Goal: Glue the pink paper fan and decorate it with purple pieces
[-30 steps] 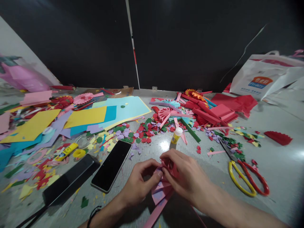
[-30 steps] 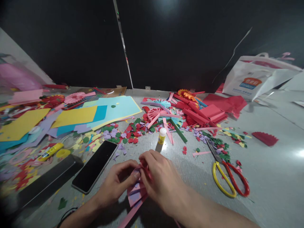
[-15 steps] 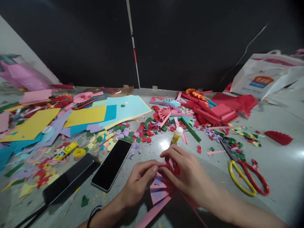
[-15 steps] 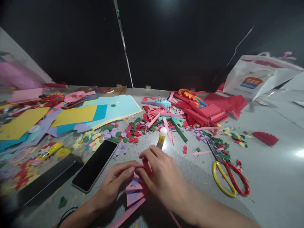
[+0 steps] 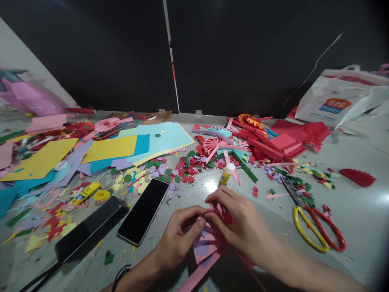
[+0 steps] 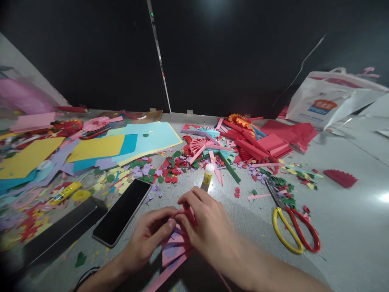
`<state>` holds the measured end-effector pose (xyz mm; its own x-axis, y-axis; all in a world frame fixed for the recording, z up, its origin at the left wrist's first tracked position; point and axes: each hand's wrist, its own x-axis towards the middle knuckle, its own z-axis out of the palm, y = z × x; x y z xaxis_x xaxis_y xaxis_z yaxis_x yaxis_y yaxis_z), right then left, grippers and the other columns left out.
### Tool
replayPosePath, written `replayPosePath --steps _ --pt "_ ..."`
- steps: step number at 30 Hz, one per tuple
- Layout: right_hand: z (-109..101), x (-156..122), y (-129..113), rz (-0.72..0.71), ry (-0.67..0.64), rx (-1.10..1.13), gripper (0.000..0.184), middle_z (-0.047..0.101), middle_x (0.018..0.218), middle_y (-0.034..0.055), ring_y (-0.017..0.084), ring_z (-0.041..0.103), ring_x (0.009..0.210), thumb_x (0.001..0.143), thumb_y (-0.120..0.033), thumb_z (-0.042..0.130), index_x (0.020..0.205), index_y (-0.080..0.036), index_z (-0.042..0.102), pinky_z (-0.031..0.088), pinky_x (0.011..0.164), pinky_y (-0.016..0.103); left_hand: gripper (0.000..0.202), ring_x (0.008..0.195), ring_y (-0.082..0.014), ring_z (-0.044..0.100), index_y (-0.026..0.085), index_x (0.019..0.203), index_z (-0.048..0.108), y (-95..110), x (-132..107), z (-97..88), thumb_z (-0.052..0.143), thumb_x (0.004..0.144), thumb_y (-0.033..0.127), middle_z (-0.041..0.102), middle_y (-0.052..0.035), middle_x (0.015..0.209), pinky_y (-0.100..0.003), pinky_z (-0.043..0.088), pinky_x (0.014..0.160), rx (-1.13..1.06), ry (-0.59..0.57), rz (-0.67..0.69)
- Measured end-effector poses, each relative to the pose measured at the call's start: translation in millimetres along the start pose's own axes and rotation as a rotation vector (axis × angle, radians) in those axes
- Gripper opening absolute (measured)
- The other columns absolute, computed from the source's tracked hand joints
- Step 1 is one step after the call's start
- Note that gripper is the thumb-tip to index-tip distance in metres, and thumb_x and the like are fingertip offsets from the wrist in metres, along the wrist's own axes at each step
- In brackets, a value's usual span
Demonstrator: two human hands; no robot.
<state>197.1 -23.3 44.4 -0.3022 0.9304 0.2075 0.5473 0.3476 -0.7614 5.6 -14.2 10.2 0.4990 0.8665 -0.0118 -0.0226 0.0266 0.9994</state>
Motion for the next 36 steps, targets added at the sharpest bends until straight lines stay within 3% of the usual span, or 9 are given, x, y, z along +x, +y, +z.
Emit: replayPosePath --steps 17,24,29,36 --pt "-2 0 0 -0.024 -0.027 -0.01 0.013 0.061 0.101 0.0021 0.016 0.058 0.088 0.095 -0.015 0.061 0.105 -0.023 0.06 0.047 0.075 0.03 0.024 0.087 -0.0209 0.066 0.017 0.098 0.077 4 3 -0.3 0.068 0.091 0.038 0.075 -0.0081 0.094 -0.029 0.051 0.079 -0.107 0.031 -0.077" --pt "-11 0 -7 -0.026 -0.054 -0.036 0.025 0.059 0.112 0.0045 0.018 0.058 0.098 0.095 -0.013 0.058 0.117 -0.023 0.056 0.05 0.085 0.035 0.024 0.074 -0.015 0.06 0.016 0.093 0.078 -1 6 -5.9 0.075 0.085 0.038 0.07 -0.0037 0.083 -0.024 0.046 0.07 -0.203 0.098 -0.159" --pt "-9 2 -3 -0.02 -0.02 -0.047 0.025 0.059 0.109 0.0042 0.018 0.059 0.096 0.092 -0.01 0.058 0.114 -0.023 0.057 0.049 0.082 0.035 0.029 0.086 -0.0209 0.065 0.016 0.1 0.079 -3 4 -9.1 0.069 0.085 0.04 0.073 -0.0081 0.094 -0.029 0.051 0.077 -0.365 0.056 -0.195" --pt "-11 2 -4 -0.001 -0.036 0.003 0.022 0.059 0.102 -0.0002 0.014 0.057 0.09 0.091 -0.01 0.063 0.108 -0.024 0.06 0.047 0.078 0.03 0.02 0.084 -0.0192 0.067 0.017 0.096 0.078 -5 6 -7.9 0.078 0.083 0.033 0.075 -0.0073 0.089 -0.029 0.053 0.078 -0.173 0.011 -0.09"
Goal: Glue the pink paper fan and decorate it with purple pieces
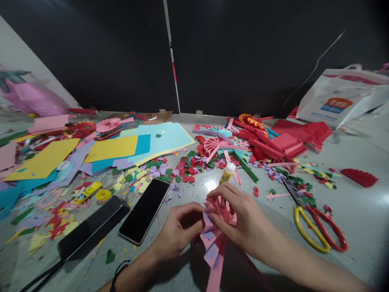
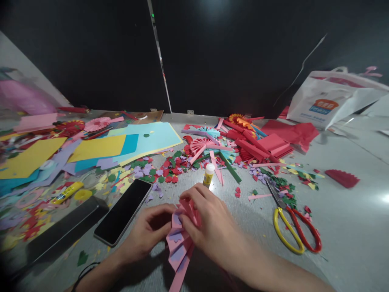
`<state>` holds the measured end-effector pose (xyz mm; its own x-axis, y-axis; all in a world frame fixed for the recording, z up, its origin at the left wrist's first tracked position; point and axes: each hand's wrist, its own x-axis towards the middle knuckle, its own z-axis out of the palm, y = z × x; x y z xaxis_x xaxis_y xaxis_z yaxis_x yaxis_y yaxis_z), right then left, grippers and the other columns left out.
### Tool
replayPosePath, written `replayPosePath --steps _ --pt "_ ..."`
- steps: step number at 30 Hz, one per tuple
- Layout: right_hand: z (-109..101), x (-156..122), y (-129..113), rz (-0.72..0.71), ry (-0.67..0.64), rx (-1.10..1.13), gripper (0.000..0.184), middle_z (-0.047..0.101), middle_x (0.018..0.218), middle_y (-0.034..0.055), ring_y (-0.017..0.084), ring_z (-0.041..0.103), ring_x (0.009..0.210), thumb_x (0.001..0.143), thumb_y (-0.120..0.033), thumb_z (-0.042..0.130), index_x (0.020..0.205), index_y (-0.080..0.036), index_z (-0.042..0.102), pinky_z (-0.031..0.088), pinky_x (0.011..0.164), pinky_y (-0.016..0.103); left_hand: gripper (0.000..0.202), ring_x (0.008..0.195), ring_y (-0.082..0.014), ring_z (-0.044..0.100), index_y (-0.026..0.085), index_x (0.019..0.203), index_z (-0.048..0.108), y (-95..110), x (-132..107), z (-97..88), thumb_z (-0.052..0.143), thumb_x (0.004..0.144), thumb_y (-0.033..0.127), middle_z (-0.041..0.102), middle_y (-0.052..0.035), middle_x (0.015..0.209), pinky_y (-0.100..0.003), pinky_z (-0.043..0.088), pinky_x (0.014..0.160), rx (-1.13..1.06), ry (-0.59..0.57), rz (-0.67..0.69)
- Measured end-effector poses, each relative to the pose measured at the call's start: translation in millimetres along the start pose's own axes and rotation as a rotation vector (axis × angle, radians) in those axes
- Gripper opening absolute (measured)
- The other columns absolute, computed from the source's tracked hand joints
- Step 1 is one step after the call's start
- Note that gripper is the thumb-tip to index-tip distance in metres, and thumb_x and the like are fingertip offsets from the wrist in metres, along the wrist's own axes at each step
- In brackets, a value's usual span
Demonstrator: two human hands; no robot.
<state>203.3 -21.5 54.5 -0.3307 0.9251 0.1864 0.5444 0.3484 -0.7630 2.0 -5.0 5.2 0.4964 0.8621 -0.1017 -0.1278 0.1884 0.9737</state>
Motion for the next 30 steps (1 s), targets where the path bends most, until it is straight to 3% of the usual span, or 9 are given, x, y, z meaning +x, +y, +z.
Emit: replayPosePath --steps 5,10,16,24,30 --pt "0 -2 -6 0.022 -0.027 0.043 0.024 0.061 0.1 -0.0008 0.014 0.057 0.087 0.087 -0.006 0.063 0.103 -0.023 0.06 0.047 0.074 0.029 0.013 0.077 -0.0174 0.066 0.018 0.087 0.08 0 1 -0.7 0.076 0.085 0.03 0.073 -0.0054 0.079 -0.026 0.052 0.071 0.105 -0.017 0.102" --pt "-12 -4 -20 0.094 -0.044 0.112 0.019 0.063 0.097 -0.0027 0.013 0.059 0.085 0.09 -0.011 0.064 0.103 -0.025 0.06 0.049 0.076 0.029 0.008 0.077 -0.0172 0.069 0.018 0.081 0.079 4 1 -0.4 0.073 0.086 0.022 0.076 -0.0058 0.081 -0.026 0.053 0.074 0.173 0.005 0.195" --pt "-26 -9 -22 0.084 -0.007 0.077 0.01 0.065 0.101 -0.0043 0.013 0.06 0.088 0.096 -0.021 0.059 0.103 -0.029 0.061 0.049 0.076 0.028 0.02 0.075 -0.0175 0.064 0.016 0.08 0.075 7 -2 -0.5 0.073 0.088 0.033 0.072 -0.0063 0.079 -0.028 0.05 0.071 0.174 -0.006 0.125" --pt "-21 -4 -17 0.086 -0.01 0.061 0.014 0.067 0.096 -0.0052 0.013 0.061 0.087 0.092 -0.015 0.061 0.098 -0.028 0.064 0.049 0.078 0.028 0.025 0.076 -0.0177 0.062 0.015 0.081 0.075 11 -4 0.0 0.07 0.09 0.037 0.069 -0.0061 0.08 -0.028 0.048 0.072 0.155 -0.022 0.115" --pt "-21 -3 -9 0.09 -0.05 -0.051 0.012 0.065 0.102 -0.0036 0.014 0.061 0.091 0.095 -0.019 0.06 0.103 -0.028 0.061 0.048 0.076 0.03 0.025 0.071 -0.0148 0.056 0.016 0.078 0.066 5 1 0.1 0.073 0.085 0.039 0.062 -0.0018 0.075 -0.025 0.046 0.067 0.144 0.092 0.031"
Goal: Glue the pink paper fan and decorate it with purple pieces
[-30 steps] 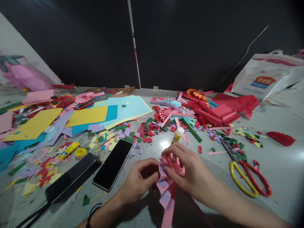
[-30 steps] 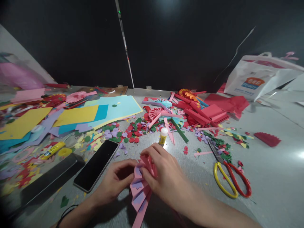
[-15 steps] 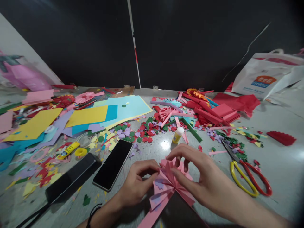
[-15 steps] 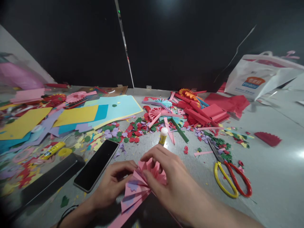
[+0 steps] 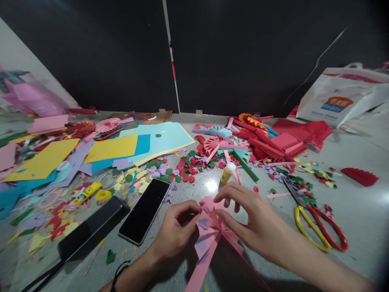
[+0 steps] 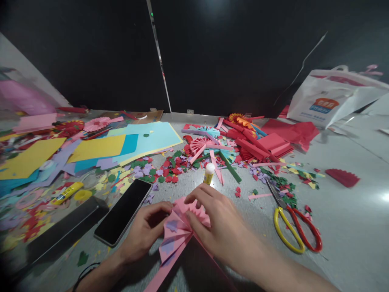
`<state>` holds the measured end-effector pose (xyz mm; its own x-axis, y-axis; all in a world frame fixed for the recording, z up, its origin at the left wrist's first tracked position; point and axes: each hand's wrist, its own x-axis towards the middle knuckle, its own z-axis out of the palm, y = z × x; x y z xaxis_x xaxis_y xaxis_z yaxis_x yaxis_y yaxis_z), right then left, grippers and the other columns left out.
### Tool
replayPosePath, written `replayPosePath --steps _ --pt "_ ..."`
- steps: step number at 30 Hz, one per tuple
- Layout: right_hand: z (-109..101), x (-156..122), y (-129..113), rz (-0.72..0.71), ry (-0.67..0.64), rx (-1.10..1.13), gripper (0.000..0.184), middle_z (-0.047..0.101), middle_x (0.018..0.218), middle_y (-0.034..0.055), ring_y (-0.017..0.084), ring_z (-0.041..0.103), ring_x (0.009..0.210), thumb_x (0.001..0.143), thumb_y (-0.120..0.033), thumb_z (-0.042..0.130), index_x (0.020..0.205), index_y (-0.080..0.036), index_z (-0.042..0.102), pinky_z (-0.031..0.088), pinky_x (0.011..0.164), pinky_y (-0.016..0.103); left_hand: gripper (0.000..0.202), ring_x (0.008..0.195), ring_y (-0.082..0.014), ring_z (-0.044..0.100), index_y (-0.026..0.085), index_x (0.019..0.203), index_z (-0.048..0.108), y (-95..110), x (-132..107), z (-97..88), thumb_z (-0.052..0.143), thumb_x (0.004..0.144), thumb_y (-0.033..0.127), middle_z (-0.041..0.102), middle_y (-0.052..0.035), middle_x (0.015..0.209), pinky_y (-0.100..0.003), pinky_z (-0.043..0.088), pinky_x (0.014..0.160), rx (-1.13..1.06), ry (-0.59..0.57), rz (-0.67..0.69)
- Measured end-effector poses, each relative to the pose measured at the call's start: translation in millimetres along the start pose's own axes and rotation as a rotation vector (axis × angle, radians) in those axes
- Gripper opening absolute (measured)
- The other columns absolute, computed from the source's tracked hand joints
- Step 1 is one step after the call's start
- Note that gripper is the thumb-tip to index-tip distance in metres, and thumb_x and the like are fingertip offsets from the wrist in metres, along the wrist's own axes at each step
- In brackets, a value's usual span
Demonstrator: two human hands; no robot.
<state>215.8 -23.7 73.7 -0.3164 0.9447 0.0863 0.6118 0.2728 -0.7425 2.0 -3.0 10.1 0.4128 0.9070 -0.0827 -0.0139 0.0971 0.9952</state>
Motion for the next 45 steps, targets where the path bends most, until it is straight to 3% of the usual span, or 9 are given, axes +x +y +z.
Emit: replayPosePath --steps 3,7,12,16,21,27,34,40,45 --pt "1 -3 5 0.01 -0.062 -0.116 0.01 0.065 0.105 -0.0016 0.016 0.062 0.091 0.096 -0.023 0.061 0.105 -0.027 0.062 0.048 0.075 0.031 0.028 0.065 -0.0125 0.05 0.017 0.076 0.06 0 4 0.1 0.073 0.083 0.04 0.056 0.0011 0.071 -0.023 0.041 0.059 -0.006 -0.016 -0.093" --pt "-4 -8 14 0.007 -0.14 -0.272 0.009 0.068 0.102 0.0005 0.02 0.065 0.089 0.095 -0.026 0.061 0.104 -0.026 0.063 0.048 0.074 0.035 0.028 0.069 -0.0126 0.05 0.015 0.075 0.063 0 7 -1.0 0.071 0.084 0.04 0.057 0.0004 0.073 -0.024 0.041 0.064 0.04 -0.106 -0.109" --pt "-25 7 48 0.156 -0.022 -0.457 0.015 0.071 0.083 0.0037 0.024 0.065 0.071 0.092 -0.037 0.062 0.098 -0.024 0.064 0.042 0.063 0.037 0.023 0.073 -0.0151 0.058 0.016 0.079 0.068 -8 10 -6.2 0.064 0.089 0.036 0.063 -0.002 0.077 -0.026 0.045 0.068 0.203 -0.145 -0.073" --pt "-29 37 86 0.174 0.202 -0.244 0.031 0.072 0.094 0.01 0.027 0.066 0.079 0.08 -0.042 0.073 0.101 -0.02 0.065 0.046 0.068 0.039 0.022 0.075 -0.0172 0.064 0.015 0.081 0.074 -10 15 -14.0 0.06 0.092 0.028 0.071 -0.0055 0.078 -0.027 0.048 0.07 0.413 -0.226 -0.007" --pt "7 67 120 0.155 0.224 -0.021 0.037 0.073 0.096 0.0082 0.023 0.067 0.077 0.078 -0.04 0.073 0.108 -0.021 0.063 0.052 0.066 0.034 0.022 0.075 -0.0169 0.065 0.019 0.091 0.078 -8 19 -25.4 0.057 0.095 0.025 0.072 -0.0046 0.082 -0.027 0.046 0.071 0.69 -0.26 0.171" --pt "51 65 135 0.11 0.317 0.059 0.018 0.069 0.091 0.0085 0.025 0.064 0.084 0.086 -0.036 0.06 0.094 -0.02 0.06 0.051 0.077 0.04 0.028 0.085 -0.0212 0.067 0.02 0.096 0.077 -11 19 -36.6 0.049 0.1 0.024 0.071 -0.008 0.094 -0.033 0.05 0.078 0.882 -0.115 0.234" --pt "55 61 136 0.08 0.33 0.092 0.018 0.064 0.086 0.0063 0.023 0.061 0.078 0.089 -0.036 0.057 0.093 -0.02 0.058 0.049 0.072 0.037 0.029 0.118 -0.031 0.061 0.021 0.117 0.071 -14 25 -54.3 0.049 0.101 0.029 0.065 -0.0122 0.126 -0.051 0.049 0.102 1.16 0.231 0.314" --pt "52 62 133 0.057 0.336 0.044 0.014 0.064 0.089 0.0076 0.025 0.059 0.084 0.088 -0.033 0.057 0.091 -0.019 0.059 0.047 0.077 0.039 0.033 0.141 -0.0418 0.044 0.013 0.119 0.07 -19 46 -68.6 0.047 0.098 0.023 0.056 -0.021 0.147 -0.064 0.039 0.11 1.442 0.23 0.312" --pt "53 61 135 0.041 0.345 0.015 0.013 0.063 0.091 0.0077 0.025 0.058 0.085 0.087 -0.032 0.057 0.092 -0.02 0.058 0.046 0.079 0.039 0.037 0.132 -0.0417 0.055 0.01 0.118 0.071 -25 59 -67.7 0.042 0.096 0.017 0.069 -0.0231 0.132 -0.065 0.041 0.106 1.437 0.22 0.313"
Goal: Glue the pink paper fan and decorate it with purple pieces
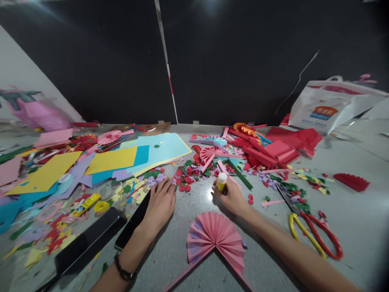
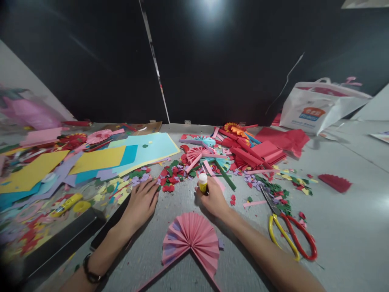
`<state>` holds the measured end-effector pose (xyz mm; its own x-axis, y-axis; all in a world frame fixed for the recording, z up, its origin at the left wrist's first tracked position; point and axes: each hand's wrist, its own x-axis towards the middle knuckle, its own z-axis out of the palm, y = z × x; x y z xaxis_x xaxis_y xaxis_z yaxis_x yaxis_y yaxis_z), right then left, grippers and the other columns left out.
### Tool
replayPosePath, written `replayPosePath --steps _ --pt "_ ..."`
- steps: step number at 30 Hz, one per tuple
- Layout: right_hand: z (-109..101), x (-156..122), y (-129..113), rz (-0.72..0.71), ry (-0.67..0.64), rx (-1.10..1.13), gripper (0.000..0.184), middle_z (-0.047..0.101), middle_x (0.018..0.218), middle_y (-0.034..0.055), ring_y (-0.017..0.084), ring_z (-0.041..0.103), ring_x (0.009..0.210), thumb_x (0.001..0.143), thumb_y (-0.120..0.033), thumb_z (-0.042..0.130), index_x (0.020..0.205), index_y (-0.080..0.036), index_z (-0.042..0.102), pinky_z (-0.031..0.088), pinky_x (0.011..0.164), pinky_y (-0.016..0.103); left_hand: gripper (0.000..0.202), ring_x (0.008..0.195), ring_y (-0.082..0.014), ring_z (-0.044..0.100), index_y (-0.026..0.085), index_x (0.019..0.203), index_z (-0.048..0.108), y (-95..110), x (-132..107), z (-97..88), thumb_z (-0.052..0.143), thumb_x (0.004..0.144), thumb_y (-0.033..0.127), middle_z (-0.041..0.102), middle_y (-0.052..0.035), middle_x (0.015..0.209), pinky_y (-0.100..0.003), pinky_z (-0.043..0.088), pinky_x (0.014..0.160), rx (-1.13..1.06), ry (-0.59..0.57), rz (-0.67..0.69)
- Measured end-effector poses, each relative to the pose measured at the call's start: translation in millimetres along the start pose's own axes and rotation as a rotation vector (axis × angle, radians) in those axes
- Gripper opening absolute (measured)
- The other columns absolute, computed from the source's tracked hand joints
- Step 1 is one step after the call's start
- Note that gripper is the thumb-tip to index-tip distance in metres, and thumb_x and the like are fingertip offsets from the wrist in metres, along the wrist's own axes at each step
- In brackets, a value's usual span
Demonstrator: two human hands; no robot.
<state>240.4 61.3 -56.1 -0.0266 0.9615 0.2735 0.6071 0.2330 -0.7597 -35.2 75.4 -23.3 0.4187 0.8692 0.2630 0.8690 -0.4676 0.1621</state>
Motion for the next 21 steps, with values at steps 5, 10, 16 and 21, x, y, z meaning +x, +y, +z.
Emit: replayPosePath --steps 5,10,16,21 --pt "-1 0 -2 -0.017 -0.006 -0.013 0.011 0.062 0.088 0.0067 0.024 0.057 0.083 0.087 -0.032 0.055 0.089 -0.021 0.057 0.046 0.077 0.039 0.034 0.129 -0.0387 0.059 0.014 0.113 0.073 2 -5 -2.3 0.044 0.096 0.021 0.072 -0.0195 0.128 -0.062 0.042 0.107 -0.041 0.029 0.001" --pt "-3 1 -5 -0.019 -0.009 -0.018 0.011 0.063 0.089 0.0068 0.024 0.058 0.084 0.087 -0.031 0.055 0.09 -0.021 0.056 0.047 0.078 0.038 0.032 0.126 -0.0377 0.061 0.016 0.105 0.075 3 -9 -4.0 0.045 0.095 0.023 0.073 -0.0185 0.126 -0.062 0.044 0.106 -0.101 0.036 -0.008" --pt "-6 -2 -9 -0.039 -0.014 -0.038 0.014 0.063 0.085 0.006 0.022 0.057 0.077 0.092 -0.035 0.053 0.088 -0.021 0.053 0.045 0.072 0.035 0.041 0.128 -0.0385 0.058 0.008 0.127 0.066 4 -11 0.2 0.048 0.097 0.029 0.067 -0.0219 0.134 -0.061 0.043 0.108 -0.156 0.053 -0.045" --pt "-10 -12 -15 -0.151 -0.126 -0.105 0.016 0.06 0.078 0.0029 0.02 0.054 0.068 0.094 -0.036 0.051 0.086 -0.023 0.047 0.038 0.065 0.031 0.049 0.14 -0.0331 0.048 0.02 0.142 0.056 21 -19 -13.2 0.051 0.1 0.045 0.057 -0.0146 0.149 -0.055 0.038 0.116 -0.461 0.063 -0.072"
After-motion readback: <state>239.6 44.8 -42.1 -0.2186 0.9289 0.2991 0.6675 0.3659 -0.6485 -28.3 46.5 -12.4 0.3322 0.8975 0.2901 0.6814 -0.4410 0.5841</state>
